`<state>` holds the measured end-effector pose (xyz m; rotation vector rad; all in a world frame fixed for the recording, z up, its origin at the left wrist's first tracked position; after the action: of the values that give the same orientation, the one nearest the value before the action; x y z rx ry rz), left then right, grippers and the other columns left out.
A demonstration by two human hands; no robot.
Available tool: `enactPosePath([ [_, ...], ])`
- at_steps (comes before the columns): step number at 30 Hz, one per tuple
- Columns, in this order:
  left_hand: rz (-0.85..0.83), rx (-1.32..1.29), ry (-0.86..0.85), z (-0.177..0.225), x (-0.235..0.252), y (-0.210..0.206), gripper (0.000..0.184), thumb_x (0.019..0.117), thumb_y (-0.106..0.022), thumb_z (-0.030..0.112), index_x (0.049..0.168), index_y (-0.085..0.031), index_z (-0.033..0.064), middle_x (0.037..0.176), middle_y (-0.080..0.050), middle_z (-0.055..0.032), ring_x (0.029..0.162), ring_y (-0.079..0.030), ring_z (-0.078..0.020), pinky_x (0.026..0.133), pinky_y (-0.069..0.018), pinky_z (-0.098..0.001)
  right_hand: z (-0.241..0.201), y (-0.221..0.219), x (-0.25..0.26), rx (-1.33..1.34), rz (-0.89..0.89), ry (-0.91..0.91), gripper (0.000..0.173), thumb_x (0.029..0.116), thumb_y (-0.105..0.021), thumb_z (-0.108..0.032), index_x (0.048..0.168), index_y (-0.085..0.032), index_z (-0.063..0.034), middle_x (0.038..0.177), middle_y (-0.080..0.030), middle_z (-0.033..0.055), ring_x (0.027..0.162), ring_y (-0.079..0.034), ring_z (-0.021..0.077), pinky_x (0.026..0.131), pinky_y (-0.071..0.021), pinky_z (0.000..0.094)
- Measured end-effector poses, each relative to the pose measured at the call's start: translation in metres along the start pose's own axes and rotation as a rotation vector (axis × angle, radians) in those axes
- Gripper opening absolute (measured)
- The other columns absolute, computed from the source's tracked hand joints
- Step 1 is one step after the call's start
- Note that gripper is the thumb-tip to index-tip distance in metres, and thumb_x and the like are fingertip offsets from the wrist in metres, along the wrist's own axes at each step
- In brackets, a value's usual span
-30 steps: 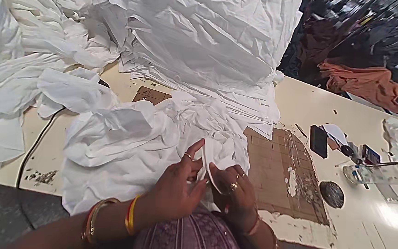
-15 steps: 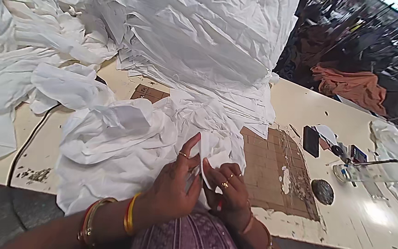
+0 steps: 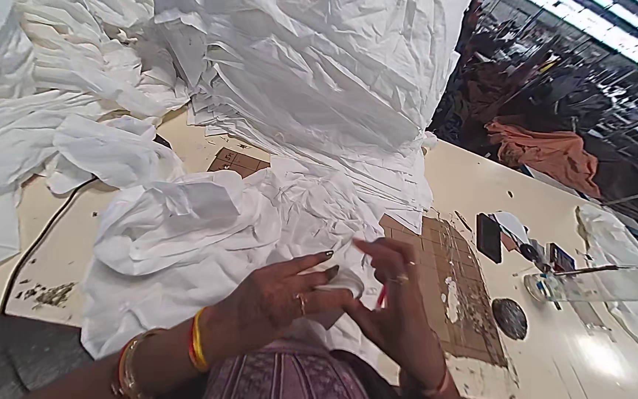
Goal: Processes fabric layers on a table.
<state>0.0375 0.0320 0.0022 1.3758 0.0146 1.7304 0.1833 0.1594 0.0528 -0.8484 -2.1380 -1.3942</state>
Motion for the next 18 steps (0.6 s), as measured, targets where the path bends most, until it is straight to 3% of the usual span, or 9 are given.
enactPosePath([
  [2,-0.022,0.081,0.01,0.0,0.0,-0.001,0.03,0.1016,-0.046,0.003,0.118,-0.065,0.0186,0.113,-0.075,-0.0038,0.129,-0.06,-0.0231,0.108,-0.0468,-0.0301,-0.002,-0.005,0.004,-0.024,-0.078,0.042,0.021,0.0894,-0.071,-0.031,0.092,-0.067,-0.011,0.09,-0.068,0.0068,0.093,-0.06,0.0159,0.079,-0.0456,0.0202],
  [5,0.023,0.116,0.158,-0.002,0.001,-0.003,0.02,0.1069,-0.045,0.014,0.123,-0.056,0.0099,0.122,-0.068,-0.0107,0.126,-0.06,-0.0211,0.109,-0.0452,-0.0295,-0.004,-0.016,0.003,-0.022,-0.119,0.019,0.022,0.0923,-0.071,-0.029,0.082,-0.065,-0.0105,0.079,-0.065,0.0045,0.08,-0.058,0.0134,0.069,-0.0433,0.0181],
  [8,0.045,-0.009,0.216,0.0,0.005,-0.003,0.028,0.0969,-0.056,0.016,0.122,-0.05,0.0061,0.114,-0.062,-0.0112,0.112,-0.06,-0.0134,0.101,-0.0448,-0.0168,-0.013,-0.029,0.0,0.051,-0.156,0.024,0.023,0.094,-0.069,-0.027,0.087,-0.067,-0.0054,0.08,-0.062,0.0091,0.072,-0.058,0.0126,0.063,-0.0458,0.0162],
  [10,0.076,-0.037,0.231,0.004,0.008,-0.002,0.025,0.0961,-0.059,0.014,0.117,-0.052,0.0034,0.096,-0.061,-0.0104,0.09,-0.062,-0.0101,0.086,-0.0477,-0.0121,-0.016,-0.028,0.0,0.103,-0.142,0.078,0.033,0.1057,-0.053,-0.033,0.092,-0.063,-0.0056,0.083,-0.059,0.0092,0.076,-0.058,0.011,0.067,-0.0477,0.0151],
  [11,0.101,-0.043,0.249,0.005,0.009,-0.001,0.022,0.0954,-0.057,0.011,0.116,-0.054,0.0016,0.091,-0.061,-0.0099,0.085,-0.061,-0.0089,0.083,-0.0478,-0.0111,-0.014,-0.023,0.001,0.141,-0.099,0.089,0.039,0.1099,-0.041,-0.036,0.099,-0.064,-0.0066,0.09,-0.061,0.0086,0.084,-0.062,0.0094,0.075,-0.051,0.0156],
  [13,0.174,-0.041,0.281,0.005,0.011,0.003,0.019,0.0917,-0.056,0.005,0.11,-0.061,0.0003,0.084,-0.062,-0.0079,0.08,-0.06,-0.0064,0.079,-0.0473,-0.0096,-0.007,-0.009,0.003,0.193,0.042,0.05,0.048,0.1116,-0.026,-0.046,0.124,-0.061,-0.0159,0.112,-0.061,-0.0022,0.103,-0.059,-0.0006,0.088,-0.0486,0.014],
  [15,0.206,-0.042,0.265,0.006,0.009,0.009,0.013,0.0908,-0.058,0.005,0.1,-0.066,0.0025,0.084,-0.065,-0.0063,0.08,-0.061,-0.0035,0.079,-0.0474,-0.0081,0.004,0.005,0.008,0.306,0.07,-0.002,0.054,0.1072,-0.018,-0.06,0.141,-0.051,-0.0347,0.128,-0.058,-0.0209,0.119,-0.053,-0.0077,0.099,-0.0419,0.0139],
  [16,0.205,-0.038,0.244,0.007,0.008,0.012,0.008,0.0926,-0.06,0.007,0.097,-0.066,0.0044,0.086,-0.066,-0.0063,0.083,-0.062,-0.003,0.081,-0.047,-0.0076,0.008,0.008,0.008,0.43,0.024,-0.044,0.059,0.1032,-0.015,-0.068,0.14,-0.051,-0.0387,0.124,-0.062,-0.0244,0.116,-0.055,-0.0089,0.099,-0.0431,0.0144],
  [18,0.203,-0.032,0.217,0.009,0.005,0.016,0.008,0.0979,-0.061,0.012,0.094,-0.066,0.0058,0.089,-0.064,-0.0069,0.087,-0.061,-0.002,0.083,-0.0459,-0.0061,0.012,0.009,0.001,0.76,-0.107,-0.151,0.075,0.0972,-0.013,-0.075,0.121,-0.067,-0.0295,0.098,-0.069,-0.0166,0.092,-0.063,-0.0068,0.084,-0.0501,0.015],
])
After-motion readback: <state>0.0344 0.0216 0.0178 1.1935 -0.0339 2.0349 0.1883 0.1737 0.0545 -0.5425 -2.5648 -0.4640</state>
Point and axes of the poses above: each hand's wrist, its own x-axis towards the middle knuckle, its own y-axis out of the back of the hand, z = x × y, the point moved 3 cm from there along x, towards the middle knuckle
